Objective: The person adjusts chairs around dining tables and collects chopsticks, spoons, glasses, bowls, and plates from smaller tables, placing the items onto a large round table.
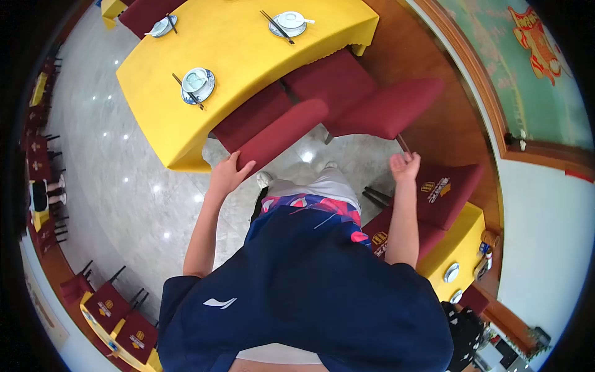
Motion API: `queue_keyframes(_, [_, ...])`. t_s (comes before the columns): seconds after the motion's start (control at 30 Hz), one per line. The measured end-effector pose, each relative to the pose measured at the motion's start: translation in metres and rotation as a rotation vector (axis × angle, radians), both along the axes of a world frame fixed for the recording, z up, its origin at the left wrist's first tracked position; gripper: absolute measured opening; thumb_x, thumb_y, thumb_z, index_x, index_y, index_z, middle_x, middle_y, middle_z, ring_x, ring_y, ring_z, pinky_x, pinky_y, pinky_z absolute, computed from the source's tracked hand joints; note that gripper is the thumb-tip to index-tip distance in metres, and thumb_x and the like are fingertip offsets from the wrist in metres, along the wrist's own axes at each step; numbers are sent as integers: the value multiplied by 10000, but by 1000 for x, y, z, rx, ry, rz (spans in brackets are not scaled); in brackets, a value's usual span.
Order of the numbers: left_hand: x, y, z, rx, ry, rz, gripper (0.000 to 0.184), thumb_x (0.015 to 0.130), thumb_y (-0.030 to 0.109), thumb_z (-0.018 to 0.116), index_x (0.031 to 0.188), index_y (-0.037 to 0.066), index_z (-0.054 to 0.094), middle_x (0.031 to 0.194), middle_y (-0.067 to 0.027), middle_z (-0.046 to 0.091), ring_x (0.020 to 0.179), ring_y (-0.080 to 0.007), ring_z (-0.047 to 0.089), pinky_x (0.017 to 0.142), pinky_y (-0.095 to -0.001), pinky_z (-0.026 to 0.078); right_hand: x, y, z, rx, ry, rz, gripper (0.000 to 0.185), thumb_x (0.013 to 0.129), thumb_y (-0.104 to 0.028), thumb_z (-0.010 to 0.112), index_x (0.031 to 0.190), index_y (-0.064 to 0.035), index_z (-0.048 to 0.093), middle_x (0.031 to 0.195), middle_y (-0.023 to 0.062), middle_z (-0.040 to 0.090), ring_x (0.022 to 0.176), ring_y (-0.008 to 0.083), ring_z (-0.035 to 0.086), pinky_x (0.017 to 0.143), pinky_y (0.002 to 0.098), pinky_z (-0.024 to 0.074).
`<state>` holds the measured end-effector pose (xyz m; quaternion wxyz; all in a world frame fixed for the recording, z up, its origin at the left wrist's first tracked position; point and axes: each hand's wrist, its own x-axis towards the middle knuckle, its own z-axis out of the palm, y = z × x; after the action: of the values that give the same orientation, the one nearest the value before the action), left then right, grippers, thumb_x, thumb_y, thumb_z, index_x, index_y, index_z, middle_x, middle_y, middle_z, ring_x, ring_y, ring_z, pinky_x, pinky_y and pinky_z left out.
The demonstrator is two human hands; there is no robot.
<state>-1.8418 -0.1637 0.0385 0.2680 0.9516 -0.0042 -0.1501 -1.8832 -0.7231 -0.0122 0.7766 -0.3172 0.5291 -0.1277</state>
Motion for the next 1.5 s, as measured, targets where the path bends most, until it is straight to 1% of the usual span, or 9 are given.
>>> queue_keyframes(0.1, [11,-30,-5,74,-136,-144,771,757,581,648,1189,-52,561,1077,-247,622,997,-382,608,882,-443,479,60,-47,43,-136,-17,169,871,836,-506,602,1476,-66,208,1473,221,257,1363,379,295,1043,507,353])
queue_keyframes(0.2, [22,-70,-7,172,-153,-153,850,698,603,686,1232,-40,528,1103,-228,615,1026,-374,597,904,-450,469,138,-89,63,-202,26,241,919,809,-507,645,1477,-67,193,1493,209,218,1361,362,292,1042,526,342])
queue_keyframes(0.37, [60,-157,-13,122,-244,-99,845,685,515,738,1275,-27,469,1149,-216,595,1065,-358,585,934,-448,458,229,-173,42,-209,73,603,816,772,-445,728,1399,-75,360,1330,153,470,1184,333,494,952,537,423])
queue_keyframes(0.5, [92,-206,-10,117,-187,-70,791,674,439,763,1278,17,477,1192,-192,584,1099,-336,573,930,-442,459,247,-189,27,-323,102,513,672,764,-305,767,1305,-52,459,1233,147,553,1087,316,566,886,528,472])
queue_keyframes(0.6, [94,-220,-4,206,-242,-26,768,680,425,756,1292,52,483,1201,-141,592,1084,-319,585,897,-404,474,276,-215,-3,-496,-111,428,647,746,-194,776,1290,-40,461,1226,142,547,1080,296,565,869,466,501])
queue_keyframes(0.9, [96,-235,-1,249,-294,46,708,631,401,786,1222,89,552,1164,-93,622,1047,-251,615,874,-388,498,277,-210,-19,-511,-214,357,477,745,-53,693,1187,-40,514,1099,109,584,1004,250,583,841,382,510])
queue_keyframes(1.17, [96,-246,1,283,-300,53,666,617,364,791,1189,97,579,1057,-90,663,945,-274,651,802,-365,527,236,-150,-26,-554,-211,388,493,729,-32,712,1156,-37,467,1011,97,603,929,206,595,809,357,508])
queue_keyframes(1.37, [98,-249,7,332,-184,127,669,620,384,797,1195,127,570,1058,-97,660,902,-296,657,738,-388,533,208,-137,-17,-468,-281,398,509,767,48,659,1216,10,422,1076,149,587,928,198,627,831,305,533])
queue_keyframes(1.5, [99,-249,10,335,-137,108,674,625,376,799,1207,132,561,1068,-98,658,908,-301,657,729,-388,534,205,-146,-7,-454,-248,424,526,743,-9,702,1199,-4,440,1045,91,587,943,168,583,872,308,472])
